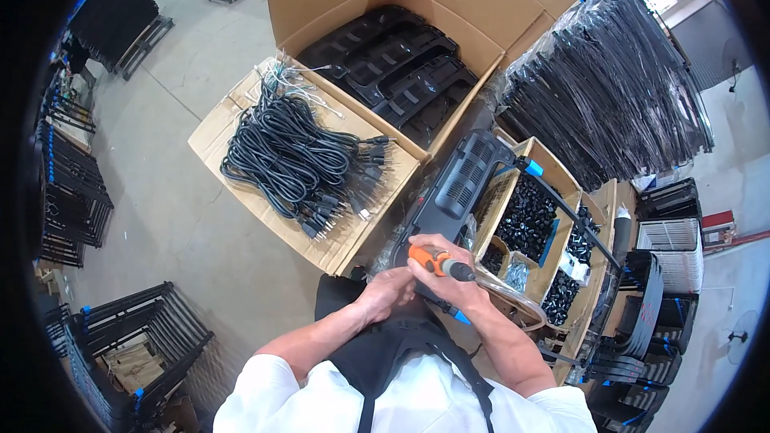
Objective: Assembling the housing of a leaf blower and attaching a shoulder strap using an electric screwdriver.
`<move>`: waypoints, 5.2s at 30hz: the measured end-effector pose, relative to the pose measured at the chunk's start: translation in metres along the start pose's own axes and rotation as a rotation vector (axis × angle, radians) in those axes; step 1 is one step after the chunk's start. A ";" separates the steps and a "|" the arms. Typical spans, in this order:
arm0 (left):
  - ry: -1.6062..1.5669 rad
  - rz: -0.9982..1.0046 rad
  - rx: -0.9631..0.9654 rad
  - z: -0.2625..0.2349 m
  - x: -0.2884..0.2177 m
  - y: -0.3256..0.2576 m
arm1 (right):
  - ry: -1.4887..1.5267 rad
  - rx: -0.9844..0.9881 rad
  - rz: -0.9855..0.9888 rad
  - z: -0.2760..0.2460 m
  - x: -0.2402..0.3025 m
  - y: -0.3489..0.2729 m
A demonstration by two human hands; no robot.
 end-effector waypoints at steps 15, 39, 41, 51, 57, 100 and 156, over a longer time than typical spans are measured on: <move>-0.057 0.094 -0.095 0.005 -0.007 -0.007 | -0.041 0.090 0.046 0.009 -0.002 0.006; -0.464 0.065 -0.157 0.081 -0.012 0.090 | 0.411 -0.193 0.023 -0.116 -0.041 -0.037; -0.445 0.028 -0.150 0.089 -0.007 0.101 | 0.421 -0.197 0.038 -0.128 -0.049 -0.036; -0.398 0.014 -0.133 0.160 0.006 0.179 | 0.522 -0.313 0.094 -0.210 -0.090 0.005; -0.186 -0.055 -0.109 0.173 0.030 0.192 | 0.469 -0.451 0.059 -0.292 -0.117 0.081; -0.171 0.040 -0.264 0.166 0.013 0.309 | 0.079 -0.302 0.104 -0.292 -0.151 0.200; -0.257 0.240 -0.277 0.150 -0.030 0.296 | 0.090 -0.205 0.052 -0.254 -0.121 0.256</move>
Point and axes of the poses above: each hand's wrist, its own y-axis towards the middle knuckle, its own z-axis out of the palm, x = y × z, the point moved 6 cm from there along y, towards the middle knuckle, and after that the axes turned 13 degrees about z, right-handed, at the moved point
